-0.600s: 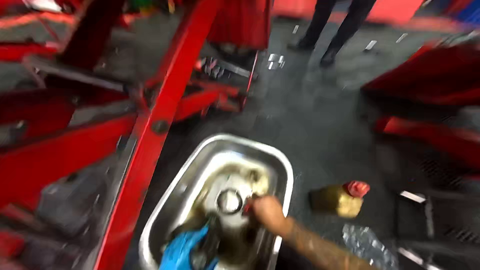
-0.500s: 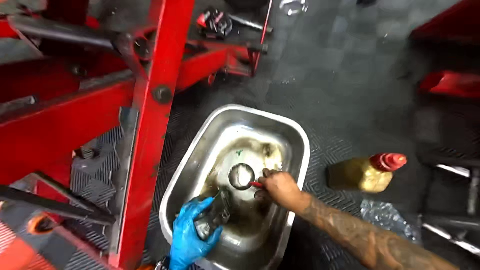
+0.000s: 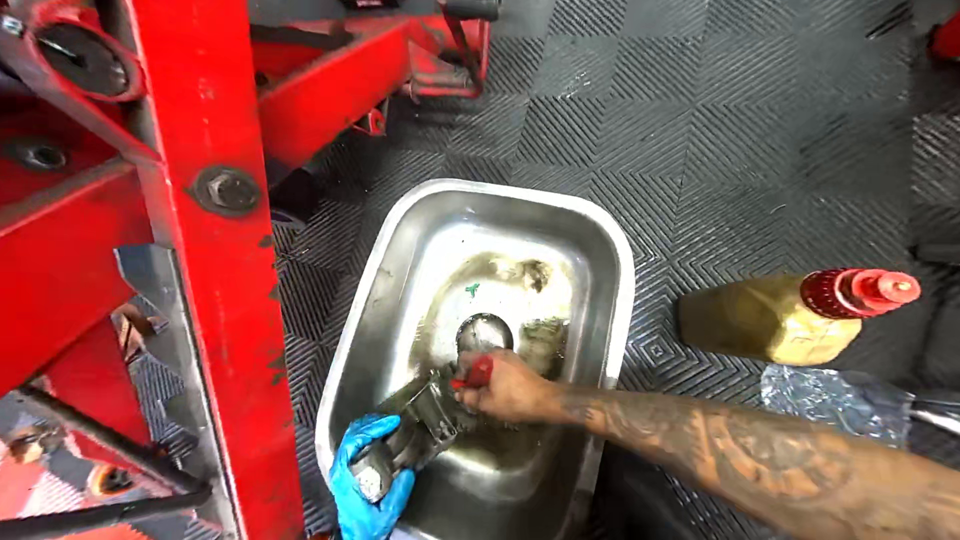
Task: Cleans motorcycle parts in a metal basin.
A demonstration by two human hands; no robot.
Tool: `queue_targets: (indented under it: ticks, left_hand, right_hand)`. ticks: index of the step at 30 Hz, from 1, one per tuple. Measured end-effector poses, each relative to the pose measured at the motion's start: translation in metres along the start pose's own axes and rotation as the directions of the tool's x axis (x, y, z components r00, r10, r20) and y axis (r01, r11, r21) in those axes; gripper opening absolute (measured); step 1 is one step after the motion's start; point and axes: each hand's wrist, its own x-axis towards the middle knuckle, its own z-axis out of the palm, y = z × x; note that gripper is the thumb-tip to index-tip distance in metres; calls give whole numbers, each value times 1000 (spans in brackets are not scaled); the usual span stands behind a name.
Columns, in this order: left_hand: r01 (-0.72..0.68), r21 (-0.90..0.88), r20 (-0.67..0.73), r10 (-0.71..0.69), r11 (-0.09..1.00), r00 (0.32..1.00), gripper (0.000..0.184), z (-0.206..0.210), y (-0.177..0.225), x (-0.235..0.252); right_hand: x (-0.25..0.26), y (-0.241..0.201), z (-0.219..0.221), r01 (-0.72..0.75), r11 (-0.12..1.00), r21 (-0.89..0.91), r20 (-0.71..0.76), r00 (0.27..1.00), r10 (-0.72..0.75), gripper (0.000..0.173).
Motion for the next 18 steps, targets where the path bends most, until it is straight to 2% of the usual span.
queue_targets:
  ticks: [3, 5, 8, 9, 11, 13, 16, 18]
  left_hand:
    - [-39, 96, 52, 34, 995, 998, 60, 6, 3, 5]
    - [-80, 135, 74, 71, 988, 995, 59, 10, 4, 9]
    - [-118, 199, 124, 94, 973, 988, 59, 11, 6, 9]
    - [-137, 232, 151, 104, 963, 983, 60, 14, 6, 11]
    - [-164, 270, 178, 118, 949, 977, 62, 17, 5, 14]
    - [-170, 275, 190, 120, 946, 974, 61, 16, 5, 11]
    - [-192, 316, 245, 115, 929, 963, 62, 19, 5, 15]
    - [-202, 346, 240, 121, 916, 963, 63, 20, 4, 14]
  right_hand:
    - [20, 4, -4, 95, 972, -213, -5, 995, -99, 21]
    - [27, -2, -13, 114, 957, -267, -30, 991, -127, 16]
    - [29, 7, -6, 88, 976, -199, 1, 996, -90, 18]
    - [33, 13, -8, 65, 970, -232, 21, 998, -62, 20]
    - [39, 17, -17, 49, 960, -277, -4, 999, -52, 22]
    - [39, 16, -10, 62, 973, -221, -32, 997, -71, 19]
    - [38, 20, -5, 12, 973, -229, 82, 997, 7, 21]
    - [43, 15, -11, 8, 966, -260, 33, 999, 1, 21]
